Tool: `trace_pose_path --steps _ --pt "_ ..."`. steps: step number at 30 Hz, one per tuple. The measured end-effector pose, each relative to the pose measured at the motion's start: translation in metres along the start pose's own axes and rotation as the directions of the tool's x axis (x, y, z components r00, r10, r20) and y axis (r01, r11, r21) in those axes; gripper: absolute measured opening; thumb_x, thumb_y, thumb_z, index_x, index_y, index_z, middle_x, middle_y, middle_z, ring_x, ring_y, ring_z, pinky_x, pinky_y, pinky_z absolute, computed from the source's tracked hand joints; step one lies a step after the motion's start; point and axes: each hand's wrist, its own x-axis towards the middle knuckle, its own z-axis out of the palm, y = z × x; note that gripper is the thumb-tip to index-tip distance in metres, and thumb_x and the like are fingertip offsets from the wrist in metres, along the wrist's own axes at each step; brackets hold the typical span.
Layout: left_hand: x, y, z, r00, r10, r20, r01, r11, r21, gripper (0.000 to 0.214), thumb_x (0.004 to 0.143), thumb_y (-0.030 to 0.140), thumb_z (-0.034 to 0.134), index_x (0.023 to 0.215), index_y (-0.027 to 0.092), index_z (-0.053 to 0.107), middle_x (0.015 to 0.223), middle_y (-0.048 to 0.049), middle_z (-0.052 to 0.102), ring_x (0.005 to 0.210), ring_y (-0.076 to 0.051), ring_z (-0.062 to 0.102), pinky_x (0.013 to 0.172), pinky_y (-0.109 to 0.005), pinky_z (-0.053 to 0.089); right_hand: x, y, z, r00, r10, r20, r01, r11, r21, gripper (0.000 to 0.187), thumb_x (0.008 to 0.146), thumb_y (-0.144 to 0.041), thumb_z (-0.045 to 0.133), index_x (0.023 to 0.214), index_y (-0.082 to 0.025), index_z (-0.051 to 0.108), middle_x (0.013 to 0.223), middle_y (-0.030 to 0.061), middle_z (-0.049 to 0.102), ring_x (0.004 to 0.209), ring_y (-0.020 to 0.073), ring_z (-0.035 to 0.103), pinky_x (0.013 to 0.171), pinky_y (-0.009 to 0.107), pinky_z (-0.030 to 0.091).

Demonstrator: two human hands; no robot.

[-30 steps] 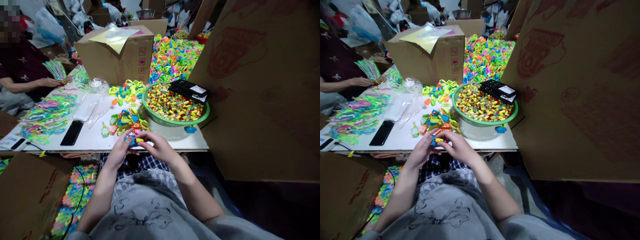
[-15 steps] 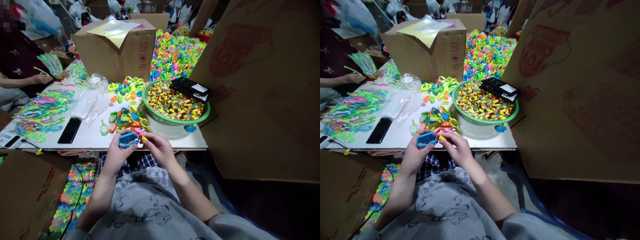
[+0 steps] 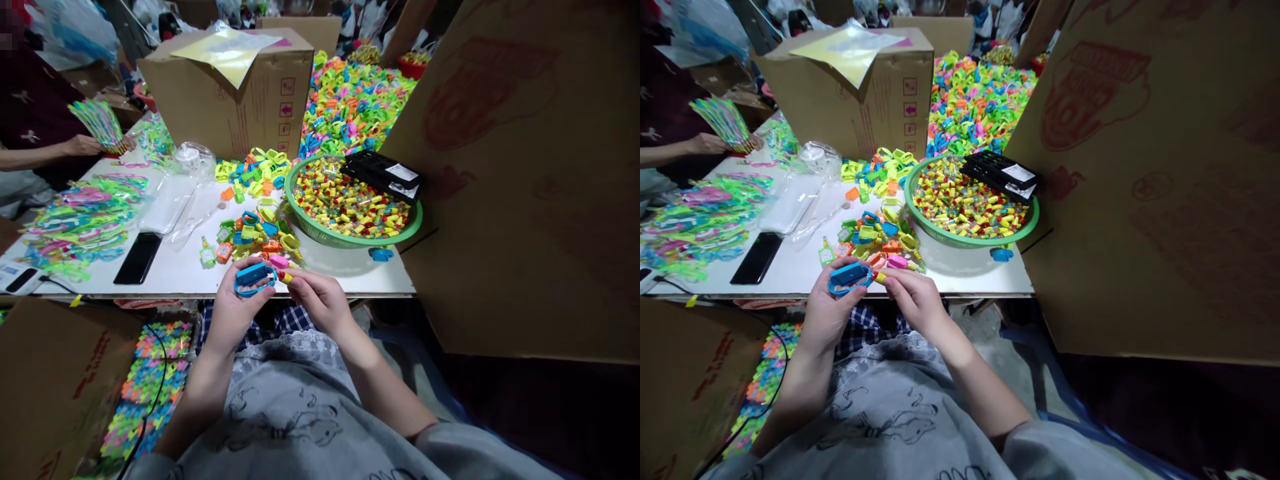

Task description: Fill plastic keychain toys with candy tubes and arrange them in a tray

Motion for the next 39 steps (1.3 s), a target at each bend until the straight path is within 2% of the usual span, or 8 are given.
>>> trace_pose_path --steps 6,12,17,20,24,30,35,39 --pt "0.001 0.001 -0.001 0.999 0.032 0.019 -0.033 0.999 0.041 0.044 0.062 0.029 0.082 0.098 0.019 0.059 0.096 -0.0043 0.071 0.082 -0.017 0.069 0.076 -0.027 0.056 0.002 -0.001 -0.005 0.984 0.156 0.08 -0.164 0.981 0.105 0.046 0.091 -0.052 0.043 0.101 -0.017 0.07 0.063 0.0007 0.057 0.048 0.0087 0.046 0.049 0.023 0.04" --pt "0.001 0.002 -0.001 0.998 0.054 0.046 -0.058 0.994 0.094 0.043 0.062 0.026 0.081 0.098 0.019 0.06 0.096 -0.0034 0.071 0.079 -0.015 0.069 0.074 -0.025 0.056 0.006 -0.002 -0.009 0.961 0.197 0.195 -0.243 0.937 0.249 0.035 0.089 -0.051 0.049 0.1 -0.019 0.06 0.059 -0.005 0.046 0.047 0.0073 0.043 0.044 0.02 0.035" --pt "0.001 -0.001 -0.001 0.997 0.047 0.055 -0.053 0.992 0.111 0.043 0.063 0.026 0.081 0.1 0.02 0.06 0.095 -0.0023 0.071 0.083 -0.014 0.068 0.076 -0.024 0.055 0.008 -0.001 -0.009 0.965 0.188 0.183 -0.245 0.897 0.368 0.03 0.088 -0.051 0.052 0.09 -0.022 0.047 0.056 -0.0092 0.038 0.042 0.006 0.037 0.037 0.017 0.029" --pt "0.0 -0.003 -0.001 0.995 0.046 0.093 -0.056 0.993 0.107 0.043 0.066 0.028 0.08 0.102 0.02 0.058 0.099 -0.004 0.071 0.087 -0.016 0.068 0.081 -0.028 0.055 0.008 0.001 -0.01 0.959 0.202 0.197 -0.263 0.891 0.37 0.03 0.087 -0.051 0.054 0.089 -0.022 0.046 0.054 -0.0099 0.037 0.04 0.0059 0.036 0.036 0.017 0.027" --pt "0.0 -0.005 -0.001 0.981 0.107 0.163 -0.12 0.99 0.071 0.039 0.071 0.029 0.076 0.103 0.021 0.055 0.101 -0.0045 0.071 0.091 -0.017 0.068 0.082 -0.028 0.055 0.009 -0.002 -0.01 0.959 0.192 0.208 -0.261 0.884 0.389 0.031 0.081 -0.047 0.063 0.085 -0.022 0.045 0.056 -0.0099 0.039 0.042 0.0053 0.036 0.038 0.018 0.026" --pt "-0.001 -0.007 0.002 0.969 0.172 0.179 -0.175 0.985 0.001 0.038 0.073 0.029 0.076 0.103 0.024 0.053 0.102 -0.0023 0.069 0.078 -0.012 0.068 0.065 -0.019 0.055 0.008 -0.01 -0.009 0.961 0.143 0.236 -0.241 0.849 0.469 0.026 0.084 -0.037 0.063 0.088 -0.023 0.042 0.064 -0.0079 0.046 0.048 0.0052 0.04 0.043 0.018 0.031" --pt "-0.002 -0.006 0.004 0.941 0.256 0.22 -0.254 0.967 -0.036 0.038 0.073 0.027 0.076 0.102 0.023 0.052 0.104 -0.0029 0.068 0.087 -0.012 0.067 0.076 -0.019 0.054 0.004 -0.012 -0.01 0.967 0.117 0.225 -0.206 0.881 0.427 0.023 0.084 -0.03 0.062 0.089 -0.023 0.041 0.07 -0.0066 0.046 0.054 0.0055 0.041 0.048 0.017 0.032" --pt "-0.002 -0.004 0.004 0.926 0.284 0.248 -0.274 0.959 -0.071 0.037 0.074 0.026 0.075 0.103 0.023 0.052 0.105 -0.0026 0.067 0.09 -0.012 0.067 0.077 -0.02 0.054 0.002 -0.011 -0.012 0.98 0.082 0.181 -0.142 0.927 0.347 0.02 0.083 -0.027 0.063 0.09 -0.022 0.045 0.077 -0.0041 0.049 0.061 0.0069 0.045 0.053 0.019 0.037"
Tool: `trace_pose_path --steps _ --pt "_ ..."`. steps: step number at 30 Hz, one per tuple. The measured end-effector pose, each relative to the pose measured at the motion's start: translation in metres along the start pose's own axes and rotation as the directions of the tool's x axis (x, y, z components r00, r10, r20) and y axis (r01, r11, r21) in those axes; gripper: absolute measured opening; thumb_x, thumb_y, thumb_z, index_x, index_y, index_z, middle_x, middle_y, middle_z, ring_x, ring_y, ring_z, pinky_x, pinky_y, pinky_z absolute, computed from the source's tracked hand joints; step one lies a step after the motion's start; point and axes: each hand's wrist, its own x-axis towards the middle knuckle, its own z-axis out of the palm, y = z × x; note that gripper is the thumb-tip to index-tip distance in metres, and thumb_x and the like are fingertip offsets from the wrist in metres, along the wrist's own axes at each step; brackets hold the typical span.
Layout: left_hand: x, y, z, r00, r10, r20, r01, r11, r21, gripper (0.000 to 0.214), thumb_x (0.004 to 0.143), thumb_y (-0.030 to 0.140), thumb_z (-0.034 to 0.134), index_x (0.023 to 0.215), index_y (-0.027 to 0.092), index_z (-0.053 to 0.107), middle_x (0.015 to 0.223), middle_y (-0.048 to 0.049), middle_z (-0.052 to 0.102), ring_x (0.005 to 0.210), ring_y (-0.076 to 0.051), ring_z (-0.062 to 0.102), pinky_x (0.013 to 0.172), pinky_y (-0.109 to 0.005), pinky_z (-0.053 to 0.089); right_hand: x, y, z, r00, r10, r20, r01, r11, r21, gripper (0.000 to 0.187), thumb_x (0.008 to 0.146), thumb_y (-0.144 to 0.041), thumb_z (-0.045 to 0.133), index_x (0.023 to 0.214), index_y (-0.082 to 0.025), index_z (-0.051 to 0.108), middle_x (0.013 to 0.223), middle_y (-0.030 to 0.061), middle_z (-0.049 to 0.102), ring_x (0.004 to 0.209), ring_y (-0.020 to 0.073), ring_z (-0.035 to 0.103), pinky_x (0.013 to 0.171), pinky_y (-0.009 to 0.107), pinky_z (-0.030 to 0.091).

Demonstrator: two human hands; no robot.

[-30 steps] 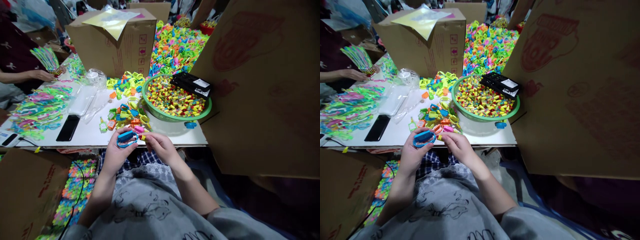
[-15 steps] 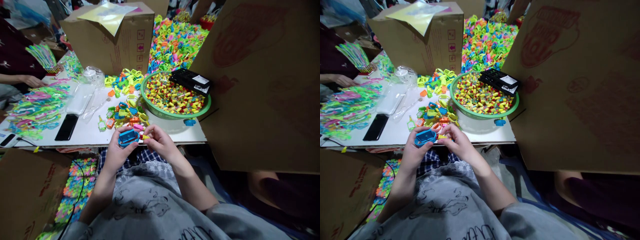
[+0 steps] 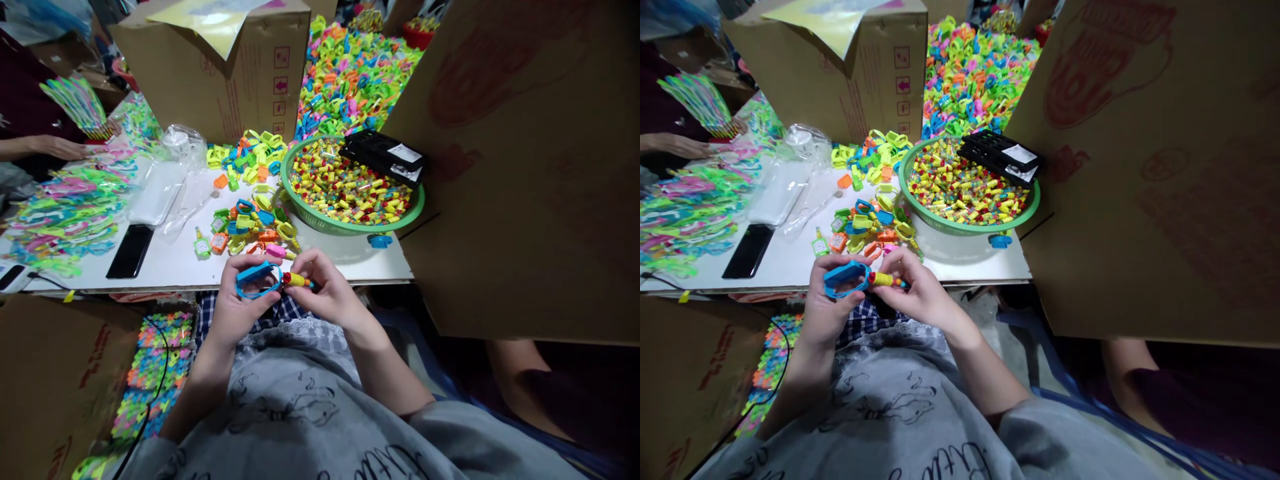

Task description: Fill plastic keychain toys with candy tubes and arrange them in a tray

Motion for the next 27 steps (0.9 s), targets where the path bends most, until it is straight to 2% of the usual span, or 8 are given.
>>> trace_pose_path --steps 3,8,12,16,18,22,25,27 --pt "0.0 0.001 -0.002 1.0 -0.002 0.005 0.002 1.0 0.01 0.037 0.075 0.025 0.075 0.103 0.024 0.052 0.105 -0.0027 0.067 0.093 -0.012 0.066 0.078 -0.021 0.054 -0.002 -0.001 -0.002 1.0 0.001 -0.021 -0.001 1.0 -0.029 0.019 0.083 -0.029 0.064 0.09 -0.022 0.048 0.08 -0.0024 0.052 0.066 0.0084 0.049 0.057 0.021 0.041" --pt "0.001 0.005 -0.006 0.999 -0.02 0.027 0.017 0.996 0.084 0.038 0.073 0.029 0.076 0.101 0.023 0.052 0.103 -0.0054 0.068 0.084 -0.013 0.066 0.073 -0.024 0.055 -0.003 -0.003 -0.007 0.998 0.037 -0.048 -0.042 0.994 -0.101 0.022 0.08 -0.036 0.067 0.084 -0.021 0.052 0.081 -0.0012 0.055 0.068 0.0101 0.052 0.061 0.025 0.045" --pt "0.002 0.004 -0.006 0.999 0.021 0.028 -0.023 0.995 0.094 0.035 0.073 0.028 0.076 0.098 0.023 0.053 0.101 -0.0048 0.067 0.079 -0.012 0.065 0.069 -0.023 0.055 -0.003 -0.003 -0.007 0.998 -0.012 -0.06 0.003 0.989 -0.146 0.018 0.08 -0.035 0.068 0.087 -0.021 0.058 0.081 -0.0009 0.06 0.073 0.0113 0.055 0.071 0.028 0.048" --pt "-0.001 -0.002 -0.001 0.998 0.054 -0.018 -0.053 0.997 0.05 0.032 0.075 0.026 0.073 0.1 0.024 0.052 0.102 -0.0036 0.065 0.088 -0.013 0.064 0.072 -0.022 0.054 -0.003 -0.004 -0.006 0.996 -0.043 -0.074 0.032 0.989 -0.145 0.015 0.08 -0.032 0.069 0.09 -0.021 0.063 0.084 0.0002 0.063 0.075 0.0118 0.058 0.07 0.027 0.049" --pt "-0.002 -0.005 0.003 0.999 0.024 -0.042 -0.025 0.999 -0.03 0.031 0.076 0.031 0.072 0.099 0.025 0.052 0.106 -0.0034 0.063 0.093 -0.013 0.063 0.075 -0.022 0.053 -0.003 -0.006 -0.007 0.995 -0.041 -0.086 0.027 0.986 -0.162 0.016 0.079 -0.032 0.07 0.089 -0.02 0.065 0.082 0.001 0.065 0.074 0.0128 0.06 0.069 0.028 0.05" --pt "-0.002 -0.009 0.008 0.993 -0.11 -0.045 0.1 0.978 -0.181 0.04 0.07 0.04 0.076 0.098 0.027 0.051 0.112 -0.0035 0.06 0.094 -0.014 0.063 0.077 -0.024 0.053 -0.003 -0.016 -0.012 0.993 -0.062 -0.103 0.031 0.961 -0.274 0.016 0.077 -0.032 0.071 0.087 -0.019 0.068 0.082 0.0029 0.068 0.074 0.0144 0.062 0.07 0.03 0.052" --pt "-0.001 -0.01 0.011 0.984 -0.165 -0.065 0.152 0.974 -0.17 0.043 0.068 0.038 0.079 0.098 0.027 0.051 0.105 -0.0027 0.063 0.095 -0.016 0.064 0.08 -0.027 0.054 -0.001 -0.026 -0.016 0.991 -0.089 -0.095 0.048 0.929 -0.368 0.016 0.078 -0.032 0.071 0.088 -0.02 0.071 0.083 0.0046 0.07 0.074 0.0156 0.063 0.069 0.03 0.052" --pt "-0.001 -0.009 0.012 0.986 -0.145 -0.082 0.132 0.981 -0.143 0.037 0.071 0.032 0.077 0.097 0.027 0.052 0.102 -0.0008 0.064 0.098 -0.015 0.063 0.085 -0.027 0.051 -0.001 -0.032 -0.018 0.991 -0.1 -0.085 0.057 0.914 -0.402 0.018 0.078 -0.034 0.071 0.089 -0.02 0.072 0.081 0.005 0.07 0.072 0.016 0.063 0.068 0.03 0.052"
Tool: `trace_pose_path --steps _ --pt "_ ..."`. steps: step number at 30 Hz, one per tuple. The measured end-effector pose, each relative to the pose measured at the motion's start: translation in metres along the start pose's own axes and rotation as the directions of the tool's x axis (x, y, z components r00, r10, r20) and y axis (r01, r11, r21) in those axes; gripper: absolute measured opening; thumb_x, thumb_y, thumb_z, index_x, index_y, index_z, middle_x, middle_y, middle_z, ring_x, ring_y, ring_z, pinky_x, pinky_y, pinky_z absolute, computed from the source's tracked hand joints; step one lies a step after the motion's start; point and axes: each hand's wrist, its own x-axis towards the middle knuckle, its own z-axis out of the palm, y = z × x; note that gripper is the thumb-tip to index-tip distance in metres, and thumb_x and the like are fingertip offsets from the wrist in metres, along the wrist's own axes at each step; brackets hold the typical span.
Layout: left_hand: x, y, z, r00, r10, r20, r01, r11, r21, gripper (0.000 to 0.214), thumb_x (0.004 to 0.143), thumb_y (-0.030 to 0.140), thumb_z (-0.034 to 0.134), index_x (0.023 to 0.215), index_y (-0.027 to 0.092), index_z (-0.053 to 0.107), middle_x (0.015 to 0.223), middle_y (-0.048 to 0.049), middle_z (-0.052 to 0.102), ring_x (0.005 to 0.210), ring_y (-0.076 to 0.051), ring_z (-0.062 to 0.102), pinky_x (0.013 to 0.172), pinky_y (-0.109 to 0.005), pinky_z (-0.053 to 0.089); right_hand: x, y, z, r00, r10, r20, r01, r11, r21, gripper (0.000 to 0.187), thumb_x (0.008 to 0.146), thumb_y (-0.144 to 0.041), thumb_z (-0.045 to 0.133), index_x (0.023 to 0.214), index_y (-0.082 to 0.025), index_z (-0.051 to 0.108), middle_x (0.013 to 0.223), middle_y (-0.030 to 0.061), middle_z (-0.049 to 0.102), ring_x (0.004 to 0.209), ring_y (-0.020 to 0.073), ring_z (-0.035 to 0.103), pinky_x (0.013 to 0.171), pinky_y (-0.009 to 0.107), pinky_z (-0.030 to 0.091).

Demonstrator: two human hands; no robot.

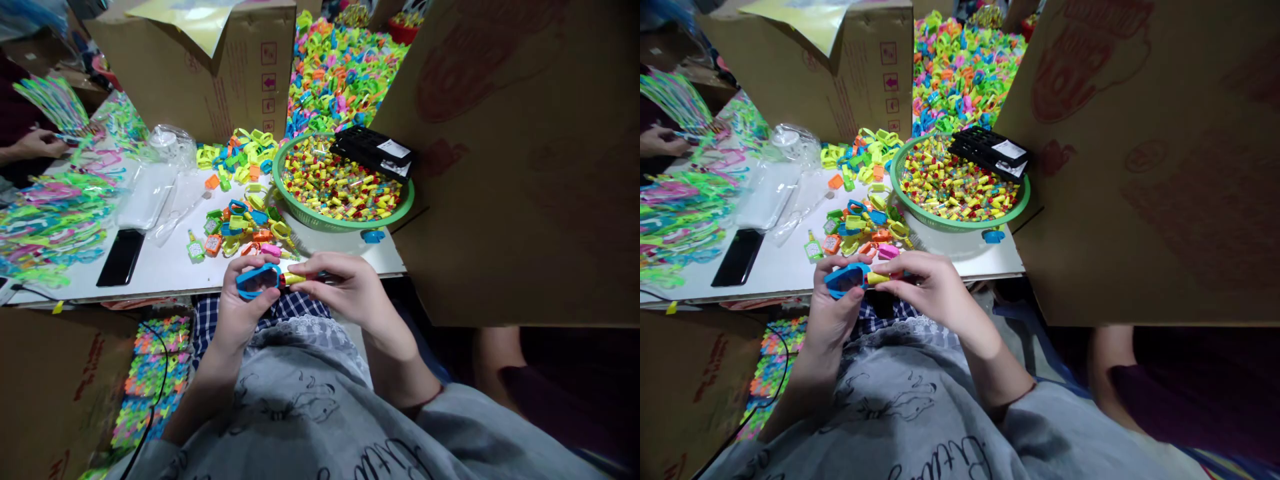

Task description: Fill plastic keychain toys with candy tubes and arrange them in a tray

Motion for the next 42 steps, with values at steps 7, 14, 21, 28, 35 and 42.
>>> trace_pose_path --steps 7,14,21,28,35,42 --pt "-0.004 0.005 0.002 0.989 0.148 0.025 -0.15 0.984 0.101 0.03 0.073 0.024 0.076 0.092 0.025 0.052 0.108 -0.0015 0.062 0.107 -0.016 0.059 0.088 -0.029 0.049 -0.006 -0.014 0.001 0.998 -0.012 -0.059 0.008 0.997 -0.078 0.02 0.079 -0.035 0.07 0.094 -0.023 0.074 0.073 0.003 0.063 0.063 0.0134 0.054 0.058 0.027 0.046" --pt "-0.011 0.017 0.013 0.999 0.038 -0.026 -0.036 0.998 0.059 0.03 0.074 0.024 0.075 0.091 0.026 0.051 0.109 0.0004 0.063 0.099 -0.013 0.062 0.082 -0.023 0.049 -0.014 -0.021 0.005 0.994 -0.073 -0.078 0.065 0.993 -0.097 0.019 0.082 -0.029 0.067 0.1 -0.026 0.072 0.075 0.0023 0.057 0.063 0.0129 0.048 0.056 0.026 0.044" --pt "-0.014 0.023 0.019 0.99 0.103 -0.098 -0.094 0.991 0.091 0.038 0.066 0.032 0.081 0.088 0.025 0.051 0.102 0.0005 0.063 0.091 -0.013 0.062 0.075 -0.023 0.05 -0.017 -0.017 0.008 0.987 -0.144 -0.074 0.135 0.984 -0.117 0.018 0.084 -0.03 0.065 0.1 -0.029 0.072 0.074 0.0013 0.053 0.066 0.0138 0.048 0.059 0.028 0.044" --pt "-0.012 0.023 0.014 0.973 0.227 -0.047 -0.219 0.966 0.135 0.032 0.07 0.022 0.078 0.09 0.026 0.054 0.102 0.0012 0.062 0.098 -0.014 0.06 0.081 -0.024 0.049 -0.02 -0.024 0.009 0.996 -0.067 -0.059 0.066 0.998 -0.018 0.02 0.081 -0.029 0.067 0.101 -0.027 0.07 0.08 0.0026 0.057 0.072 0.0152 0.053 0.063 0.029 0.049" --pt "-0.012 0.024 0.017 0.949 0.315 -0.024 -0.305 0.932 0.195 0.033 0.071 0.023 0.078 0.09 0.026 0.052 0.102 0.0009 0.06 0.094 -0.015 0.06 0.069 -0.023 0.051 -0.023 -0.015 0.037 0.954 0.196 -0.226 -0.09 0.909 0.407 0.036 0.074 -0.044 0.073 0.102 -0.024 0.062 0.083 0.0017 0.061 0.072 0.0137 0.058 0.065 0.028 0.052" --pt "-0.01 0.024 0.02 0.903 0.429 -0.009 -0.4 0.85 0.343 0.028 0.073 0.023 0.076 0.087 0.026 0.053 0.101 0.0008 0.059 0.097 -0.016 0.059 0.083 -0.033 0.049 -0.025 -0.016 0.05 0.961 0.215 -0.171 -0.068 0.79 0.61 0.025 0.079 -0.041 0.069 0.092 -0.024 0.055 0.098 0.0036 0.067 0.093 0.017 0.063 0.087 0.038 0.051"
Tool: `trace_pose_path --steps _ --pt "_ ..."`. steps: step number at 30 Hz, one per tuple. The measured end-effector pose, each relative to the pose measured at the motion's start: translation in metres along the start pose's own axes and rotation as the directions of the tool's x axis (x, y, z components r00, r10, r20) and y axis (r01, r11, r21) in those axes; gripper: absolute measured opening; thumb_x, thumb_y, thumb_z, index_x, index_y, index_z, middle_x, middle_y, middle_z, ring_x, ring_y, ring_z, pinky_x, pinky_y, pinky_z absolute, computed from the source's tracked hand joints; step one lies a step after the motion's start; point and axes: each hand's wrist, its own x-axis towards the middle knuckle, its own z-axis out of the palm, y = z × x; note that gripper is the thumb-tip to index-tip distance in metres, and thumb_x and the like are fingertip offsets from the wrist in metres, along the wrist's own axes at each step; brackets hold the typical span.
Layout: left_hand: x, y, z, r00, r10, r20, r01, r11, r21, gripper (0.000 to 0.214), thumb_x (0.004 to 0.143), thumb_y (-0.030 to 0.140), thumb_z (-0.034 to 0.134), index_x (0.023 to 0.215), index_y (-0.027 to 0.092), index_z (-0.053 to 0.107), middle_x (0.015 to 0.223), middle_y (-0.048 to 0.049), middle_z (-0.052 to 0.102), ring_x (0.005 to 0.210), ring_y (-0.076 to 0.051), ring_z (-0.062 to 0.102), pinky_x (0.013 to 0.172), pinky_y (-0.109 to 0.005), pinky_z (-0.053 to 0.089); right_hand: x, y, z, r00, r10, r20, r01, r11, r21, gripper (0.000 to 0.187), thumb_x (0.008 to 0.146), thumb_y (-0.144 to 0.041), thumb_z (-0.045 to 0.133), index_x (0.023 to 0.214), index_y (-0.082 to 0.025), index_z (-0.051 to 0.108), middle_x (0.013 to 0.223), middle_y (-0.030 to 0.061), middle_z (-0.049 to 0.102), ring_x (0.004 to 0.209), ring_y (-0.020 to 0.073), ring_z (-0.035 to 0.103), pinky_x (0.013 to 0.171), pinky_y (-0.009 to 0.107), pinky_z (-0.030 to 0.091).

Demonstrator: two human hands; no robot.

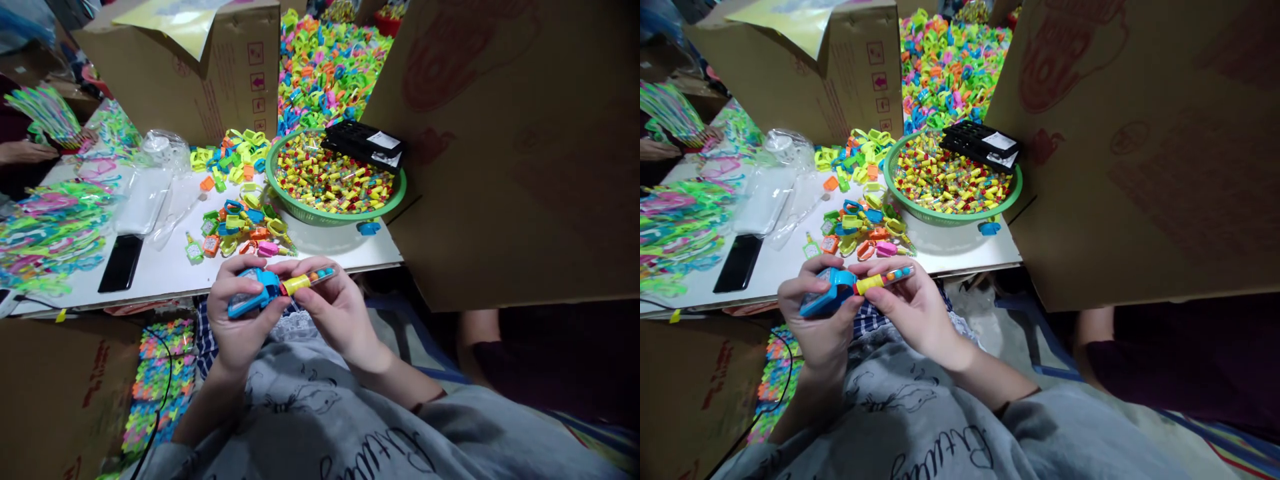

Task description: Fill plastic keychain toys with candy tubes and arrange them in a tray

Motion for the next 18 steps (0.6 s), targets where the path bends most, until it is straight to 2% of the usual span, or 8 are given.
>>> trace_pose_path --steps 3,9,13,18 --pt "0.0 -0.005 0.0 0.998 0.065 -0.021 -0.065 0.998 0.01 0.028 0.073 0.028 0.076 0.087 0.025 0.053 0.1 0.0011 0.059 0.095 -0.015 0.059 0.082 -0.031 0.049 -0.002 0.003 0.004 0.998 -0.035 -0.043 0.038 0.997 0.069 0.025 0.08 -0.039 0.068 0.092 -0.024 0.051 0.096 0.0036 0.067 0.088 0.016 0.064 0.085 0.036 0.051" --pt "-0.001 -0.018 -0.003 0.987 0.162 0.023 -0.162 0.987 0.006 0.029 0.076 0.028 0.074 0.077 0.021 0.046 0.1 0.0024 0.06 0.084 -0.01 0.06 0.066 -0.021 0.05 -0.007 0.006 0.009 0.996 -0.071 -0.063 0.078 0.989 0.126 0.022 0.082 -0.037 0.067 0.092 -0.025 0.052 0.091 0.002 0.066 0.083 0.0148 0.062 0.081 0.035 0.051" --pt "-0.004 -0.021 0.0 0.982 0.189 0.01 -0.189 0.982 0.029 0.029 0.077 0.027 0.073 0.078 0.021 0.045 0.102 0.0016 0.06 0.086 -0.01 0.061 0.067 -0.022 0.051 -0.01 0.005 0.011 0.987 -0.096 -0.125 0.111 0.987 0.114 0.019 0.084 -0.034 0.065 0.093 -0.025 0.051 0.092 0.0019 0.065 0.086 0.0147 0.062 0.084 0.036 0.05" --pt "-0.006 -0.024 0.003 0.98 0.197 0.006 -0.197 0.98 0.019 0.03 0.077 0.027 0.073 0.078 0.021 0.044 0.103 0.0014 0.059 0.09 -0.01 0.059 0.071 -0.022 0.051 -0.011 0.006 0.009 0.987 -0.118 -0.109 0.13 0.986 0.107 0.019 0.085 -0.034 0.064 0.094 -0.025 0.05 0.093 0.0014 0.065 0.087 0.0139 0.063 0.086 0.036 0.05"
